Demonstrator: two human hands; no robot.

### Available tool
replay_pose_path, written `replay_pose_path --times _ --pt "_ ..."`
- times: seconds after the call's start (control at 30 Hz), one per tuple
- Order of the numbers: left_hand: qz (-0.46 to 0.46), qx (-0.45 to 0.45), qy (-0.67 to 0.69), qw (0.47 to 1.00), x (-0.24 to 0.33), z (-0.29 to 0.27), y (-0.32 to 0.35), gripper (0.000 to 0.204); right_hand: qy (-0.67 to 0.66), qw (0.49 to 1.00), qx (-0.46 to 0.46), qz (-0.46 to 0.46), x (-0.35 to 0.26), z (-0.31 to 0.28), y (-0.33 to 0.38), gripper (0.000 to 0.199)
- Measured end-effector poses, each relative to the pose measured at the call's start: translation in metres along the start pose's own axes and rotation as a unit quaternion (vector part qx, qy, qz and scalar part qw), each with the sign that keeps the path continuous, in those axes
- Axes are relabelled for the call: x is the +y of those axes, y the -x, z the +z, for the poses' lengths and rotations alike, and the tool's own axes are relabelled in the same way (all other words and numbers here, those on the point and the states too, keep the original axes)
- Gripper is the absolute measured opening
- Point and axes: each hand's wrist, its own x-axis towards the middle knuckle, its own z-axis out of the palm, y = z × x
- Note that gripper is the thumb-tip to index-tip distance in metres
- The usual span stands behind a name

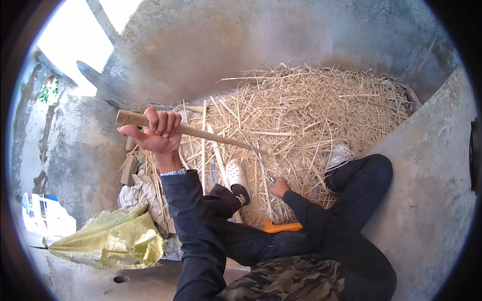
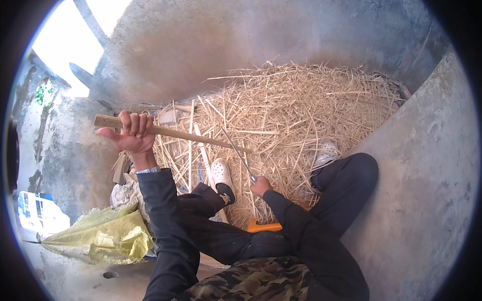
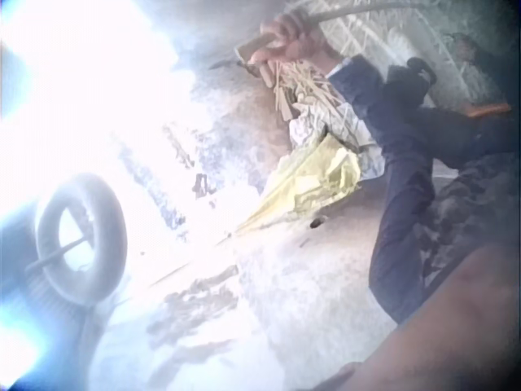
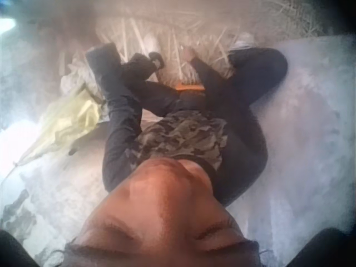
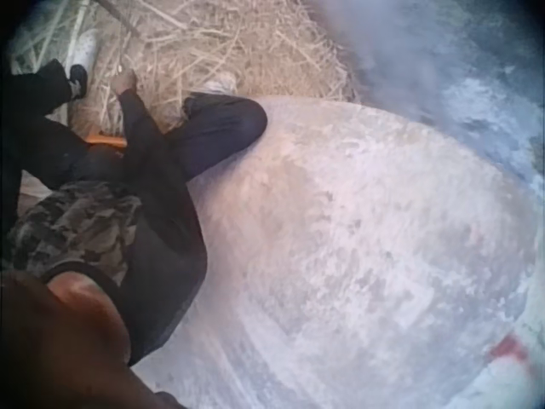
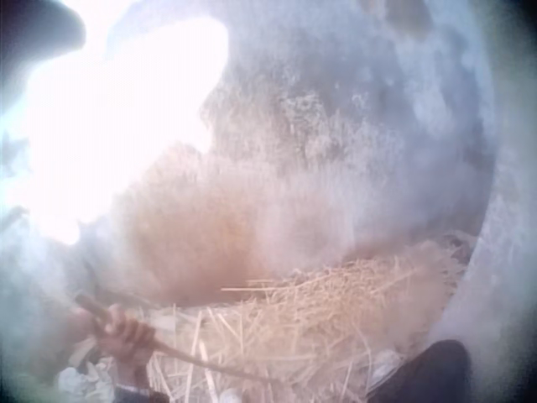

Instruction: The person sits on a straw-covered floor and uses a blue utility knife to peel the outer layer off long, thin wooden sticks. They hold the stick in one hand and scrape the blade along its length, occasionally rotating it to work on different sides.

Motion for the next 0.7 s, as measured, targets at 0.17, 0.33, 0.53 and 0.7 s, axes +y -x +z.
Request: replay_pose_path --times 0.17,0.33,0.53,0.7 --pt "0.016 -0.014 0.006 1.0 -0.004 0.004 -0.009 0.067 0.249 0.967 -0.052 -0.033 0.108 0.01 -0.067 0.024" --pt "0.131 0.261 -0.182 0.939 0.012 0.017 -0.002 0.062 -0.262 0.904 -0.17 0.293 0.073 -0.002 -0.036 0.016" --pt "0.21 0.253 -0.279 0.902 0.124 0.087 -0.032 0.063 -0.149 0.974 -0.109 0.134 0.047 -0.066 0.04 0.011" --pt "0.277 0.235 -0.354 0.862 0.228 0.153 -0.034 0.067 -0.218 0.975 -0.022 0.027 -0.053 -0.147 0.175 0.034"
